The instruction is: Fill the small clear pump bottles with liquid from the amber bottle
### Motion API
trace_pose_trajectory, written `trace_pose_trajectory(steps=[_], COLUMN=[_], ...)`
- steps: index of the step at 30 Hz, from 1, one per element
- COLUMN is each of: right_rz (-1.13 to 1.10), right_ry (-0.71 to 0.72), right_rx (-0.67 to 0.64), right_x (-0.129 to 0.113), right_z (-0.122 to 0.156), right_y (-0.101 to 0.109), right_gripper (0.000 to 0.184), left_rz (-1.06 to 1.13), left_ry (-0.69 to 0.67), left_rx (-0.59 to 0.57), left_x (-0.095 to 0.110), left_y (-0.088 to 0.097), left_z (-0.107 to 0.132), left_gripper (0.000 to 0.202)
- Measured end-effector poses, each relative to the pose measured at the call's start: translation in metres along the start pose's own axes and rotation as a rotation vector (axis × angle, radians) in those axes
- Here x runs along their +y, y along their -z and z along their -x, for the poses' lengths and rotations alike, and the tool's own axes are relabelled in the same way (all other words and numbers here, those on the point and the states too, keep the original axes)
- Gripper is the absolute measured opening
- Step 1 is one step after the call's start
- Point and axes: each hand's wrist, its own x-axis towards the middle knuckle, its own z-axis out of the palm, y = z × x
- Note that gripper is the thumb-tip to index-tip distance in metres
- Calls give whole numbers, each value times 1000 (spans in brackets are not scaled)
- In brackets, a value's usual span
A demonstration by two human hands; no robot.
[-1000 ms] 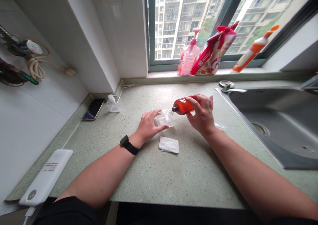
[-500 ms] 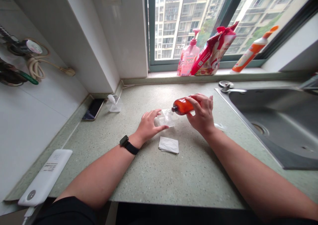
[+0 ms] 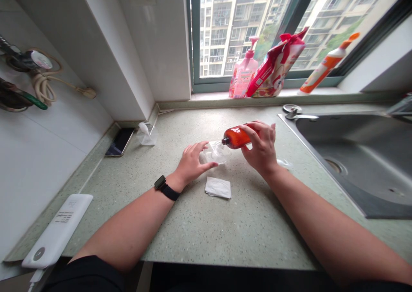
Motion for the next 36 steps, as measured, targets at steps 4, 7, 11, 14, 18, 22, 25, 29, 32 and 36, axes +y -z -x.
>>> trace_pose_trajectory(steps=[4, 7, 11, 14, 18, 22, 25, 29, 32, 36], right_rz=[-4, -11, -2, 6, -1, -3, -5, -2, -6, -13], right_ry=[-5, 1, 7, -3, 0, 0, 8, 13, 12, 8], right_rx=[1, 9, 15, 4, 13, 11, 21, 28, 25, 27], right_x=[-1, -1, 0, 0, -1, -1, -1, -1, -2, -1], right_z=[0, 0, 0, 0, 0, 0, -1, -1, -1, 0], right_y=[1, 1, 0, 0, 1, 1, 1, 1, 1, 1], right_gripper=[81, 80, 77, 77, 76, 77, 75, 75, 77, 80], left_rz=[4, 7, 3, 3, 7, 13, 19, 19, 16, 21], left_ry=[5, 6, 8, 8, 11, 3, -1, 4, 11, 6], left_rx=[0, 0, -2, -4, -10, -8, -6, -11, -16, -9], left_x=[0, 0, 0, 0, 0, 0, -1, -1, 0, 0], left_y=[-1, -1, -1, 0, 0, 0, -1, -1, -1, -1], left_z=[0, 0, 0, 0, 0, 0, 0, 0, 0, 0], left_gripper=[80, 81, 81, 80, 81, 81, 80, 81, 81, 80])
